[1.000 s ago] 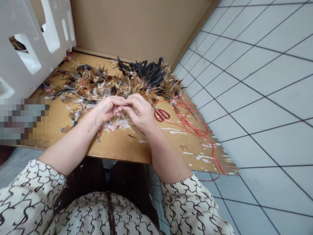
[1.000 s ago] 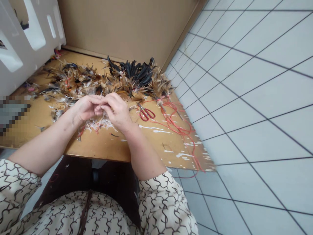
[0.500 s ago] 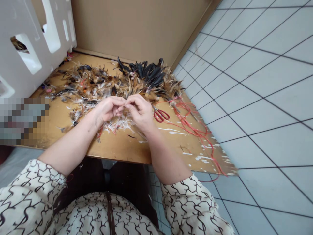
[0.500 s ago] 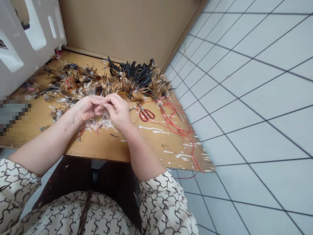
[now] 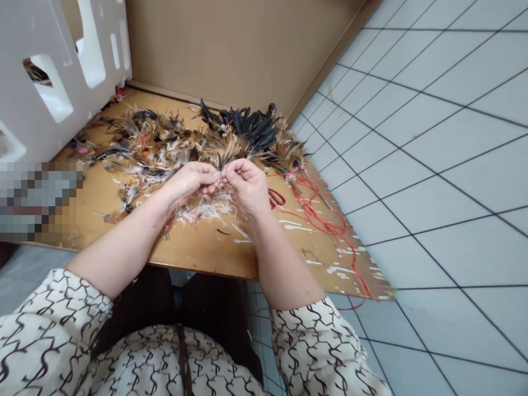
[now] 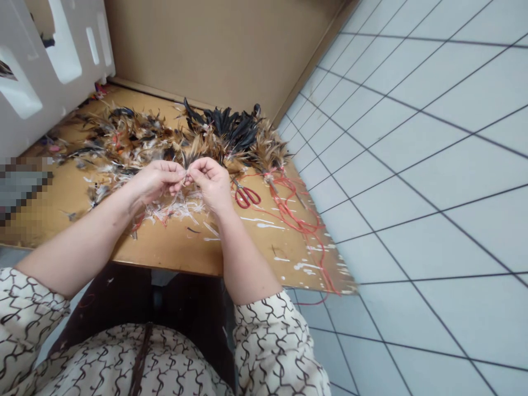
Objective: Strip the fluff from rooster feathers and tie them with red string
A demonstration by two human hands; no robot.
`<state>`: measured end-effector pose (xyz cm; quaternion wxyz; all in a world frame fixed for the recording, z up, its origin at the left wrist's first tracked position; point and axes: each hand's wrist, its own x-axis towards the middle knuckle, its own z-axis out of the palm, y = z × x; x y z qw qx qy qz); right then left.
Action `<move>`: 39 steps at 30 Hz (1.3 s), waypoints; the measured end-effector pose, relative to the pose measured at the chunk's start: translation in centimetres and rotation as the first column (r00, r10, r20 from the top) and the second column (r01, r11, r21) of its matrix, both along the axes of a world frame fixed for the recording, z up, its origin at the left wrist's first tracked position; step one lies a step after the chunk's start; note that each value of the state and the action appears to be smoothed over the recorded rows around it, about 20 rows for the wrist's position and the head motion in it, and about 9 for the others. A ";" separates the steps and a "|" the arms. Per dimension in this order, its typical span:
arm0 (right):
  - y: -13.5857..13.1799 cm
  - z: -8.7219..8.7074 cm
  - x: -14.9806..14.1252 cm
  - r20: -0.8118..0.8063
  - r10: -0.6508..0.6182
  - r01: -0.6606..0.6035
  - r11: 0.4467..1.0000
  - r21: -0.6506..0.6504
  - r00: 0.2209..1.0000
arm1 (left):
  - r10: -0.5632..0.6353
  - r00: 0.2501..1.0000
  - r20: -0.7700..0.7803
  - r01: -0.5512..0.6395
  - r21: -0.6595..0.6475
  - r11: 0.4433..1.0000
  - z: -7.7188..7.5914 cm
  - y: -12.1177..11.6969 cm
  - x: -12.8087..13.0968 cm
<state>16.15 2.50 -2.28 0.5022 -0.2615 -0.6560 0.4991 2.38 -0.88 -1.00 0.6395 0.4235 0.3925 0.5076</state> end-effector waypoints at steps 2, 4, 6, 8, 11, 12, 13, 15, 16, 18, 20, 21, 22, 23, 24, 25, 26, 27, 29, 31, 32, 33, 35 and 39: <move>0.1 0.0 0.1 0.002 0.016 -0.016 1.000 0.002 1.000 | 0.025 0.999 -0.032 -0.025 0.016 1.000 0.0 0.0 0.0; 0.2 0.1 0.2 0.004 0.021 -0.021 1.000 0.004 1.000 | 0.035 0.998 -0.058 -0.034 0.025 0.999 0.0 0.0 0.0; 0.2 0.2 0.3 0.012 0.016 -0.016 1.000 0.017 1.000 | 0.054 0.994 -0.099 -0.049 0.050 0.998 -0.1 -0.1 0.1; 0.1 0.4 0.4 0.030 0.010 -0.011 0.999 0.042 0.999 | 0.135 0.978 -0.158 -0.117 0.114 0.987 -0.2 -0.2 0.3; -0.1 0.7 0.4 0.074 0.009 -0.014 0.997 0.078 0.997 | 0.318 0.926 -0.205 -0.265 0.246 0.932 -0.2 -0.3 0.6; -0.1 0.7 0.4 0.090 0.008 -0.016 0.996 0.088 0.996 | 0.349 0.915 -0.202 -0.290 0.272 0.917 -0.2 -0.3 0.7; -0.1 0.6 0.4 0.105 0.003 -0.013 0.995 0.096 0.994 | 0.354 0.914 -0.195 -0.294 0.280 0.914 -0.2 -0.4 0.7; -0.2 0.5 0.3 0.125 -0.014 0.001 0.994 0.109 0.992 | 0.319 0.930 -0.180 -0.270 0.255 0.929 0.0 -0.4 0.7; -0.2 0.4 0.3 0.130 -0.022 0.007 0.994 0.112 0.991 | 0.298 0.939 -0.168 -0.256 0.232 0.938 0.0 -0.4 0.7; -0.2 0.3 0.2 0.130 -0.027 0.013 0.994 0.109 0.991 | 0.266 0.955 -0.133 -0.238 0.195 0.952 0.1 -0.4 0.6; -0.2 0.3 0.2 0.124 -0.017 0.005 0.995 0.097 0.992 | 0.237 0.967 -0.090 -0.219 0.171 0.961 0.0 -0.2 0.4; -0.2 0.3 0.2 0.123 -0.011 0.000 0.996 0.088 0.992 | 0.218 0.973 -0.071 -0.204 0.162 0.965 -0.1 -0.2 0.4; -0.2 0.4 0.2 0.123 -0.004 -0.005 0.997 0.078 0.992 | 0.199 0.979 -0.054 -0.188 0.155 0.970 -0.2 -0.1 0.3; -0.2 0.4 0.3 0.122 -0.001 -0.007 0.998 0.068 0.993 | 0.182 0.983 -0.038 -0.174 0.152 0.973 -0.3 0.0 0.2; -0.2 0.4 0.3 0.118 0.001 -0.008 0.998 0.058 0.993 | 0.166 0.986 -0.024 -0.161 0.153 0.975 -0.4 0.0 0.2; -0.1 0.3 0.3 0.109 0.002 -0.007 0.999 0.047 0.994 | 0.155 0.988 -0.011 -0.151 0.159 0.976 -0.5 0.1 0.2; -0.1 0.3 0.3 0.094 0.002 -0.006 0.999 0.037 0.996 | 0.146 0.989 0.001 -0.144 0.167 0.975 -0.6 0.1 0.1; 0.0 0.2 0.3 0.077 0.005 -0.007 1.000 0.025 0.997 | 0.138 0.990 0.011 -0.138 0.175 0.975 -0.6 0.1 0.1; 0.2 0.0 0.3 0.042 0.020 -0.020 1.000 -0.003 0.999 | 0.126 0.992 0.019 -0.127 0.188 0.974 -0.7 0.2 0.0; 0.3 -0.1 0.3 0.011 0.043 -0.043 0.999 -0.030 0.999 | 0.123 0.992 0.010 -0.122 0.200 0.972 -0.7 0.1 0.0; 0.3 -0.2 0.3 -0.003 0.053 -0.053 0.998 -0.039 0.999 | 0.127 0.992 -0.002 -0.123 0.210 0.970 -0.7 0.2 0.0; 0.4 -0.2 0.3 -0.015 0.058 -0.058 0.997 -0.045 0.998 | 0.134 0.991 -0.018 -0.127 0.225 0.966 -0.7 0.2 -0.1; 0.4 -0.1 0.3 -0.021 0.056 -0.057 0.997 -0.046 0.998 | 0.166 0.984 -0.059 -0.144 0.272 0.952 -0.7 0.2 -0.1; 0.4 0.0 0.4 0.004 0.049 -0.049 0.998 -0.025 0.999 | 0.274 0.954 -0.121 -0.205 0.405 0.891 -0.7 0.3 -0.3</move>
